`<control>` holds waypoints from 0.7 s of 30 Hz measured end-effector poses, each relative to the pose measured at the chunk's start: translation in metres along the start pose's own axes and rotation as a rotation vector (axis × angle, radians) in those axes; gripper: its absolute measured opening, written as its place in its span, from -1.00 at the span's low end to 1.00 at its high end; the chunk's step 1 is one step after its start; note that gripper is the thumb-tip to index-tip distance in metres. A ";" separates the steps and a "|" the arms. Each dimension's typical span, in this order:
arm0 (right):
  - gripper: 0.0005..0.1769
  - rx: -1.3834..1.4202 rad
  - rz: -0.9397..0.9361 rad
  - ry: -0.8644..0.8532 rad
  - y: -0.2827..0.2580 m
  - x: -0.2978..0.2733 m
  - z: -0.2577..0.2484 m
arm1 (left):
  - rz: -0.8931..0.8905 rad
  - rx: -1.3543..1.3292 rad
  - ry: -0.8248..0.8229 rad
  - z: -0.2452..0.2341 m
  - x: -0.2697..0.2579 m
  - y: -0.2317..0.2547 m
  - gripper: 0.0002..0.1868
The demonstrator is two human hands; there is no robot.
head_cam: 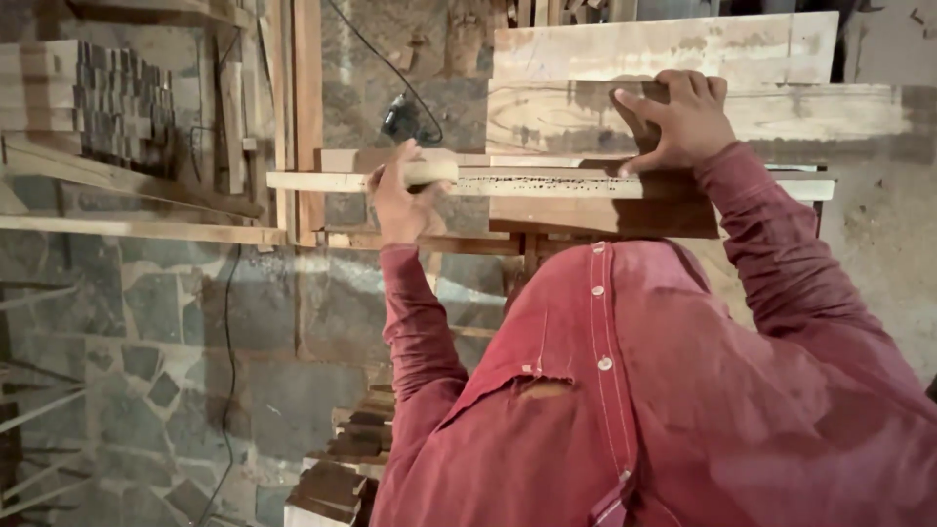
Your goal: Measuring and arranging wooden planks on a workbench in a workshop.
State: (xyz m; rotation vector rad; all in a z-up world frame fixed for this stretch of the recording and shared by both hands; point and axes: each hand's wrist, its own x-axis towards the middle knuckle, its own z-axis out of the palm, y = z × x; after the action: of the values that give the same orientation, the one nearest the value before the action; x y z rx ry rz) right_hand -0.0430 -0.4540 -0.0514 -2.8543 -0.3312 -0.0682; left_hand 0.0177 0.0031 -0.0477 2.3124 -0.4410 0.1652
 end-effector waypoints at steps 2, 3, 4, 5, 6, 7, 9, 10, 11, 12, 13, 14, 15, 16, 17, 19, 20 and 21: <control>0.23 0.005 0.032 -0.016 0.018 -0.006 0.018 | -0.042 -0.039 0.038 0.006 0.005 -0.004 -0.23; 0.20 0.008 0.057 -0.029 0.026 -0.008 0.027 | -0.085 -0.076 0.083 0.009 0.008 -0.006 -0.22; 0.20 0.011 0.061 -0.032 0.028 -0.010 0.026 | -0.086 -0.076 0.077 0.013 0.010 -0.002 -0.22; 0.18 0.039 0.057 -0.008 0.028 -0.011 0.028 | -0.059 0.001 0.105 0.015 0.011 0.001 -0.29; 0.17 0.068 0.054 0.015 0.028 -0.013 0.029 | -0.032 0.079 0.132 0.017 0.012 0.005 -0.35; 0.17 0.075 0.061 0.016 0.022 -0.013 0.032 | -0.028 0.084 0.124 0.019 0.013 0.008 -0.35; 0.24 0.015 0.085 0.069 0.013 -0.013 0.035 | -0.015 0.324 0.186 0.025 0.015 0.015 -0.51; 0.24 0.016 0.092 0.073 0.009 -0.009 0.039 | -0.009 0.323 0.183 0.025 0.017 0.016 -0.51; 0.29 0.003 0.088 0.070 0.004 -0.008 0.043 | 0.022 0.354 0.235 0.025 0.016 0.018 -0.54; 0.33 -0.011 0.084 0.067 -0.002 -0.006 0.047 | 0.054 0.384 0.287 0.025 0.015 0.020 -0.57; 0.33 -0.012 0.084 0.066 -0.001 -0.007 0.047 | 0.054 0.382 0.287 0.025 0.017 0.021 -0.57; 0.28 0.002 0.087 0.058 -0.002 -0.008 0.048 | 0.025 0.381 0.258 0.025 0.018 0.022 -0.58; 0.24 0.017 0.085 0.053 -0.002 -0.007 0.048 | -0.004 0.382 0.232 0.024 0.021 0.023 -0.59; 0.24 0.016 0.082 0.054 0.002 -0.004 0.049 | -0.004 0.383 0.236 0.026 0.021 0.020 -0.59; 0.27 0.003 0.071 0.040 0.004 -0.004 0.053 | -0.014 0.409 0.233 0.028 0.019 0.017 -0.62; 0.30 -0.009 0.060 0.028 0.004 0.002 0.057 | -0.021 0.436 0.230 0.031 0.017 0.013 -0.64; 0.34 0.013 0.073 -0.024 0.002 0.007 0.057 | 0.015 0.450 0.258 0.032 0.018 0.012 -0.66; 0.37 0.034 0.088 -0.080 0.000 0.010 0.057 | 0.051 0.461 0.282 0.034 0.018 0.011 -0.68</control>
State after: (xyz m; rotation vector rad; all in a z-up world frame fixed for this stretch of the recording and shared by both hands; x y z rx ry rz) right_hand -0.0326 -0.4367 -0.1059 -2.8386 -0.2199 0.0679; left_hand 0.0297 -0.0330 -0.0597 2.6689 -0.3425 0.6696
